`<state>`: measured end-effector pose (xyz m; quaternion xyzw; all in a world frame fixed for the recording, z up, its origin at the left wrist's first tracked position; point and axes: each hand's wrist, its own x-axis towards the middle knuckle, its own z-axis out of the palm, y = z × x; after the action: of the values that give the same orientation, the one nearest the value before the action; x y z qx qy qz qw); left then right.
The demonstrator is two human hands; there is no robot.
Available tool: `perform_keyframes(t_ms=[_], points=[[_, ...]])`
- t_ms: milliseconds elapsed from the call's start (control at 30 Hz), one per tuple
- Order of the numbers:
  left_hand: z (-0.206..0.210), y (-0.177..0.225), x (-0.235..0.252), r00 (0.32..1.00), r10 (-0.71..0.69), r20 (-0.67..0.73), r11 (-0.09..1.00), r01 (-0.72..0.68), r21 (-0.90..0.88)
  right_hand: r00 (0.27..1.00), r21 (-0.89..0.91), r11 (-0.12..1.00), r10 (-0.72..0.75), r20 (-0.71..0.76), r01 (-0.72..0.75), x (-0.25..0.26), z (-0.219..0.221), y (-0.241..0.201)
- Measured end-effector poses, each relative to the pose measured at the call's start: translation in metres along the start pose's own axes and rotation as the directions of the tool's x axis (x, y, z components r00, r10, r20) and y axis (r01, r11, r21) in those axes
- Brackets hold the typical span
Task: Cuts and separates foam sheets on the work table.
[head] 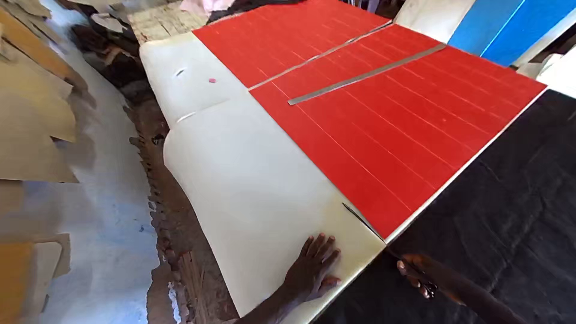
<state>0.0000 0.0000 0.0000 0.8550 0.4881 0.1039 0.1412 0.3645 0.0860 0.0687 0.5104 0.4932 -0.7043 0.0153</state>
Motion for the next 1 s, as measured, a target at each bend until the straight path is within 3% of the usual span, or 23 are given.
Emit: perform_keyframes(t_ms=[133,333,433,600,833,1000], points=[[0.000,-0.001,0.001,1.000,0.003,0.008,1.000,-0.003,0.004,0.999,0.014,0.999,-0.030,0.011,0.030,0.030,0.009,-0.043],[0.006,-0.004,0.001,0.998,0.026,-0.060,1.000,-0.026,0.011,0.997,-0.040,0.999,0.018,-0.070,-0.021,0.051,0.012,-0.065],[0.006,-0.004,0.000,0.999,0.024,-0.027,0.999,-0.025,-0.022,0.994,-0.164,0.986,-0.029,-0.104,0.011,0.065,0.018,-0.092],[0.005,-0.003,-0.001,0.999,0.024,-0.033,0.999,-0.026,-0.042,0.986,-0.148,0.984,-0.120,-0.113,0.102,0.094,0.019,-0.100],[0.007,-0.003,-0.002,0.998,0.031,-0.045,0.998,-0.034,-0.053,0.976,-0.220,0.971,-0.130,-0.174,0.090,0.145,0.023,-0.153],[0.014,-0.007,0.001,0.997,0.030,-0.073,0.998,-0.034,-0.058,0.991,-0.169,0.985,-0.055,-0.121,0.034,0.168,0.016,-0.182]])
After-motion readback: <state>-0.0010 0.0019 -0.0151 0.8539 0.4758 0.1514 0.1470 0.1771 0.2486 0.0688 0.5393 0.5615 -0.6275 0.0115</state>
